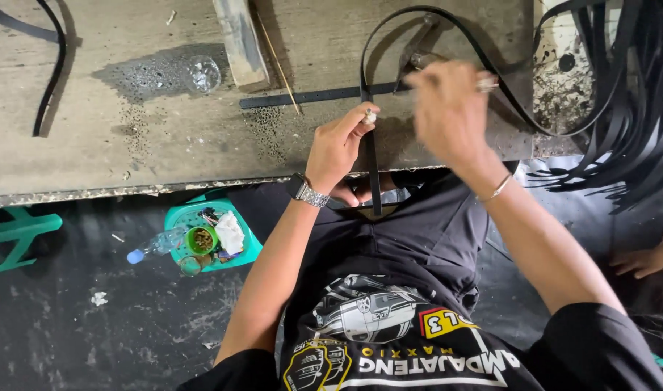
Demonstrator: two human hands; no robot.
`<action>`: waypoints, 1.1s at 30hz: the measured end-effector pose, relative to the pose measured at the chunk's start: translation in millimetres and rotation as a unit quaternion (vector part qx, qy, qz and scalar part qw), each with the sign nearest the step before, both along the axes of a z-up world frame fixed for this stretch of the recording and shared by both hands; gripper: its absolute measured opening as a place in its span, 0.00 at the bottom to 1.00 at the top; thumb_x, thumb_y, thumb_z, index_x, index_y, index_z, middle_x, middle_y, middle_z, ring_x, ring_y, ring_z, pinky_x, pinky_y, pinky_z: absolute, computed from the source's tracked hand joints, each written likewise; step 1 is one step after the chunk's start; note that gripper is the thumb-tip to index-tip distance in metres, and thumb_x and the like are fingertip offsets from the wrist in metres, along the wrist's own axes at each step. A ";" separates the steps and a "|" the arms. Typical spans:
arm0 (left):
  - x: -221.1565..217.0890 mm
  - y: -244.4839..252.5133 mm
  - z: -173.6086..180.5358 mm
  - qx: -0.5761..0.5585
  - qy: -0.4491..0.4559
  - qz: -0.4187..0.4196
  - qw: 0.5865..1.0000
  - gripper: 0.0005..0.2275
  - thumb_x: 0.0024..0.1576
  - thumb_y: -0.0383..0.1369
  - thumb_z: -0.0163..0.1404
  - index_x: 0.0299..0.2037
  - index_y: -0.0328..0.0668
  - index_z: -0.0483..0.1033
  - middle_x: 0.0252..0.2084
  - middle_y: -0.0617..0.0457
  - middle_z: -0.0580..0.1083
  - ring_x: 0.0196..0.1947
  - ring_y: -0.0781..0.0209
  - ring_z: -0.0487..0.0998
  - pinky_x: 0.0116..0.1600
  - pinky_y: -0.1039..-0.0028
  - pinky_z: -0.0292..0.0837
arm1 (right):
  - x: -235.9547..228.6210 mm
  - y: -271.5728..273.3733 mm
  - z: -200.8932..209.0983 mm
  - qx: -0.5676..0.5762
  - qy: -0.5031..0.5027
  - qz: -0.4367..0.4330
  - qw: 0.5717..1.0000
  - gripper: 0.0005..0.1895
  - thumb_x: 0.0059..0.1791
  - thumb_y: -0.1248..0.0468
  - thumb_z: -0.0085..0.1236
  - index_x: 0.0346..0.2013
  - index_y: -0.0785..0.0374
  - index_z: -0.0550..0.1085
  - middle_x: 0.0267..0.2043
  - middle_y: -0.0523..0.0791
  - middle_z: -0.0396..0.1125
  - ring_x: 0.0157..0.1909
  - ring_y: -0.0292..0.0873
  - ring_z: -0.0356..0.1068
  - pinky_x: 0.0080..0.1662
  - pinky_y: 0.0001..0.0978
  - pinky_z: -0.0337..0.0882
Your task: Applying edge paint to leather straps and hammering them on a workbench to finish the edges.
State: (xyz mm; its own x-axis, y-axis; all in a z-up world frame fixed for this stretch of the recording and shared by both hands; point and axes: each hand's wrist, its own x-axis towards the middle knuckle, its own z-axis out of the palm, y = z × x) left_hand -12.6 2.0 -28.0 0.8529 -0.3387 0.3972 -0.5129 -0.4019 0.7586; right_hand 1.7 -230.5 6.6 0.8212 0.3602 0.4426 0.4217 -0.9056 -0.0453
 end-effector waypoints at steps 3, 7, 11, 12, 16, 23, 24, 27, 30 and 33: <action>0.4 0.5 5.4 0.001 -0.003 0.007 1.000 0.13 0.66 0.23 0.49 0.57 0.51 0.73 0.41 0.59 0.81 0.34 0.69 0.79 0.39 0.79 0.78 | -5.4 26.5 4.7 0.087 0.047 0.122 0.988 0.17 0.49 0.72 0.57 0.53 0.63 0.77 0.56 0.48 0.67 0.57 0.50 0.65 0.47 0.39 0.71; 8.9 1.7 25.2 -0.081 0.056 0.073 0.992 0.10 0.67 0.40 0.45 0.51 0.47 0.74 0.38 0.58 0.83 0.37 0.68 0.87 0.38 0.84 0.82 | -5.5 31.1 7.0 0.083 0.112 0.155 0.978 0.15 0.54 0.57 0.58 0.52 0.60 0.79 0.69 0.47 0.61 0.69 0.52 0.56 0.57 0.52 0.66; 10.9 7.5 37.3 -0.270 0.216 0.052 0.937 0.11 0.68 0.36 0.44 0.53 0.39 0.71 0.39 0.40 0.80 0.37 0.54 0.87 0.42 0.69 0.90 | -5.7 35.4 5.0 0.092 0.113 0.145 0.979 0.17 0.47 0.54 0.69 0.45 0.59 0.80 0.68 0.47 0.62 0.70 0.53 0.56 0.61 0.57 0.60; 11.9 8.8 38.6 -0.321 0.236 0.070 0.915 0.14 0.66 0.40 0.45 0.53 0.38 0.69 0.38 0.40 0.79 0.37 0.51 0.87 0.42 0.68 0.90 | -6.2 36.8 7.0 0.097 0.113 0.145 0.978 0.18 0.47 0.54 0.68 0.47 0.59 0.79 0.68 0.48 0.62 0.70 0.53 0.56 0.61 0.57 0.60; 10.4 8.8 32.5 -0.351 0.211 0.080 0.909 0.15 0.67 0.42 0.45 0.54 0.39 0.67 0.38 0.41 0.78 0.37 0.48 0.86 0.45 0.65 0.88 | -10.7 37.9 11.3 0.090 0.128 0.128 0.979 0.22 0.45 0.51 0.68 0.49 0.57 0.78 0.70 0.46 0.60 0.72 0.51 0.54 0.53 0.56 0.68; 5.9 6.3 33.1 -0.332 0.178 0.091 0.922 0.13 0.68 0.39 0.45 0.53 0.38 0.67 0.38 0.41 0.78 0.38 0.49 0.86 0.45 0.66 0.88 | -10.4 38.9 7.4 0.079 0.101 0.132 0.983 0.19 0.50 0.46 0.69 0.44 0.55 0.79 0.69 0.47 0.63 0.72 0.52 0.55 0.63 0.57 0.57; 5.2 6.4 35.5 -0.303 0.170 0.082 0.934 0.14 0.68 0.41 0.44 0.53 0.38 0.67 0.39 0.43 0.79 0.39 0.51 0.86 0.46 0.68 0.88 | -10.7 39.9 10.3 0.069 0.117 0.122 0.983 0.26 0.51 0.44 0.66 0.53 0.58 0.76 0.69 0.45 0.63 0.72 0.51 0.55 0.64 0.56 0.56; 4.5 4.9 36.3 -0.241 0.142 0.069 0.958 0.15 0.68 0.43 0.43 0.53 0.39 0.69 0.39 0.45 0.80 0.40 0.56 0.86 0.47 0.71 0.88 | -10.4 38.6 11.1 0.048 0.127 0.116 0.984 0.33 0.51 0.43 0.64 0.63 0.61 0.74 0.70 0.43 0.62 0.72 0.49 0.54 0.63 0.54 0.58; 4.0 3.7 33.7 -0.206 0.127 0.058 0.968 0.16 0.68 0.43 0.43 0.53 0.37 0.70 0.40 0.46 0.80 0.41 0.59 0.85 0.48 0.71 0.88 | -10.5 36.2 8.9 0.038 0.138 0.127 0.982 0.33 0.50 0.42 0.65 0.62 0.59 0.75 0.72 0.44 0.60 0.73 0.51 0.52 0.63 0.57 0.58; 4.5 3.3 32.9 -0.188 0.127 0.049 0.973 0.15 0.68 0.42 0.43 0.53 0.37 0.71 0.40 0.46 0.79 0.41 0.60 0.85 0.49 0.71 0.88 | -10.8 35.2 10.5 0.037 0.152 0.131 0.979 0.32 0.49 0.42 0.65 0.61 0.57 0.76 0.73 0.46 0.58 0.75 0.52 0.49 0.63 0.59 0.58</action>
